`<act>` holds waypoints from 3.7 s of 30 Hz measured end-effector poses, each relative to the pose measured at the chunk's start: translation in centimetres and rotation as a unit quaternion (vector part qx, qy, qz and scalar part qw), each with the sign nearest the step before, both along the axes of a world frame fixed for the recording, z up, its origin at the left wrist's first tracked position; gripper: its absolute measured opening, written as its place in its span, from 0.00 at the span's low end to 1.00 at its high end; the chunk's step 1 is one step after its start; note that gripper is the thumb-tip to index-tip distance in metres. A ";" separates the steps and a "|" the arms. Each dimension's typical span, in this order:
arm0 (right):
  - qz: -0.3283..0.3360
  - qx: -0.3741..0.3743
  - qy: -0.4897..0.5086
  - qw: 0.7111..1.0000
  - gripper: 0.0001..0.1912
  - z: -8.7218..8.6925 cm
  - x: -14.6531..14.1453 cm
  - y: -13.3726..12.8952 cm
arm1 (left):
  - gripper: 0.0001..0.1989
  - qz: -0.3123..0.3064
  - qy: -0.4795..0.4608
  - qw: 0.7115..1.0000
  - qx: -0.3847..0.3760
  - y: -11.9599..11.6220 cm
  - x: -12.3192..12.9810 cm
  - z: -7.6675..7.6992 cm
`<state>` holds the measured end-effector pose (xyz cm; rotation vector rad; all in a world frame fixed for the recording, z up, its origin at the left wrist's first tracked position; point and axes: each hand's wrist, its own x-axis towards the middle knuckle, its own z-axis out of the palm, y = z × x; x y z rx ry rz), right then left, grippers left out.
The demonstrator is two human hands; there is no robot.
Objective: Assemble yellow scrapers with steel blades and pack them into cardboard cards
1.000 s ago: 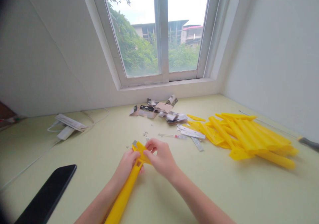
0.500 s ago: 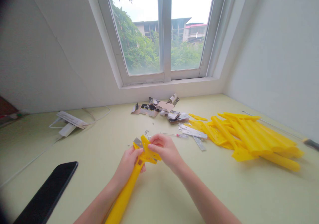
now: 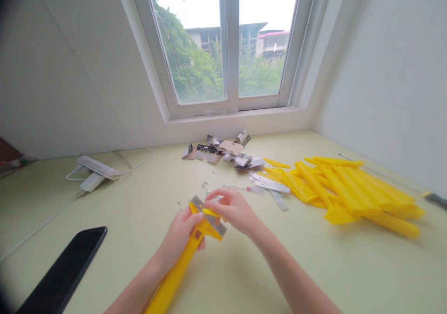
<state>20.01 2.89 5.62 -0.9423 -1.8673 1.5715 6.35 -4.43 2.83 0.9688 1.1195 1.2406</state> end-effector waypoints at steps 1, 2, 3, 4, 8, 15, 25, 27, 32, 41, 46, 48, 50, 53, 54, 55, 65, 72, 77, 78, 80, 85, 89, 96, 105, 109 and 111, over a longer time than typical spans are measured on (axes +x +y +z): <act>0.011 -0.001 -0.008 1.000 0.11 -0.1 0.0 -0.1 | 0.09 -0.014 -0.002 1.000 0.007 -0.1 0.1 0.1; 0.016 -0.003 -0.015 1.000 0.11 -0.1 0.0 -0.1 | 0.09 -0.025 -0.003 1.000 0.013 -0.1 0.2 0.2; 0.016 -0.004 -0.023 1.000 0.11 -0.1 0.1 -0.1 | 0.10 -0.032 -0.001 0.999 0.016 -0.2 0.2 0.2; 0.015 -0.004 -0.032 0.999 0.11 -0.1 0.2 -0.1 | 0.10 -0.037 0.004 0.999 0.017 -0.2 0.3 0.3; 0.035 0.008 -0.060 0.998 0.10 0.0 0.3 -0.1 | 0.11 -0.051 0.018 0.999 0.007 -0.3 0.5 0.0; 0.041 0.020 -0.069 0.997 0.10 -0.3 0.4 -0.1 | 0.09 -0.059 0.023 0.998 0.004 -0.4 0.6 -0.4; 0.032 0.009 -0.046 0.998 0.11 -0.3 0.2 -0.4 | 0.14 -0.026 0.045 0.999 0.008 -0.2 0.3 -0.5; 0.046 -0.003 -0.047 0.998 0.11 0.1 0.4 -0.3 | 0.14 -0.023 0.039 0.999 0.017 -0.3 0.4 -0.2; 0.083 -0.019 -0.077 0.993 0.10 0.4 1.0 -0.1 | 0.13 -0.006 0.036 0.999 0.022 -0.5 0.3 0.1; 0.074 -0.009 -0.064 0.995 0.09 -0.1 0.7 -0.3 | 0.13 0.004 0.043 0.999 0.028 -0.4 0.4 -0.5; 0.045 0.039 -0.066 0.996 0.09 -0.3 0.6 -0.3 | 0.12 0.016 0.031 0.999 0.017 -0.3 0.4 -0.5; 0.036 0.059 -0.066 0.995 0.10 -0.5 0.5 -0.3 | 0.13 0.018 0.028 0.999 0.012 -0.2 0.4 -0.3; 0.031 0.070 -0.069 0.995 0.10 -0.6 0.4 -0.3 | 0.13 0.026 0.030 0.999 0.014 -0.2 0.5 -0.1; 0.025 0.076 -0.073 0.994 0.11 -0.8 0.3 -0.3 | 0.11 0.040 0.037 0.998 0.020 -0.3 0.5 0.4; 0.023 0.078 -0.073 0.994 0.11 -0.9 0.2 -0.3 | 0.10 0.045 0.039 0.998 0.019 -0.3 0.5 0.5; 0.021 0.077 -0.072 0.994 0.11 -0.9 0.2 -0.3 | 0.10 0.049 0.040 0.998 0.017 -0.4 0.4 0.6; 0.081 0.002 -0.111 0.990 0.11 0.1 1.4 0.4 | 0.09 0.064 0.032 0.997 0.032 -0.2 0.2 0.0; 0.153 0.006 -0.169 0.974 0.10 0.4 2.7 0.7 | 0.08 0.065 0.022 0.996 0.049 -0.2 -0.1 0.4; 0.187 0.014 -0.172 0.967 0.13 0.1 2.8 0.8 | 0.08 0.062 0.019 0.997 0.047 -0.3 0.1 0.7; 0.191 0.013 -0.173 0.966 0.13 0.0 2.9 0.9 | 0.08 0.063 0.018 0.997 0.049 -0.3 0.1 0.6; 0.196 0.010 -0.176 0.965 0.12 0.0 2.8 1.0 | 0.08 0.069 0.020 0.996 0.051 -0.3 0.1 0.3; 0.194 0.004 -0.174 0.965 0.10 0.0 2.7 1.0 | 0.07 0.078 0.016 0.996 0.049 -0.3 0.0 0.3; 0.178 0.004 -0.164 0.970 0.10 -0.1 2.6 0.8 | 0.08 0.093 0.004 0.994 0.050 -0.3 0.3 0.9; 0.157 0.004 -0.150 0.976 0.11 -0.2 2.4 0.6 | 0.05 0.088 -0.002 0.994 0.067 -0.2 -0.1 0.5; 0.140 0.012 -0.135 0.981 0.12 -0.8 2.3 0.6 | 0.07 0.064 0.007 0.998 0.021 0.3 -0.3 -0.1; 0.137 0.021 -0.148 0.979 0.13 -0.3 2.6 0.7 | 0.07 0.069 0.014 0.997 0.040 0.4 -0.4 -0.5; 0.093 0.036 -0.134 0.986 0.15 0.5 3.0 0.8 | 0.07 0.068 0.015 0.997 0.043 0.4 -0.5 -0.6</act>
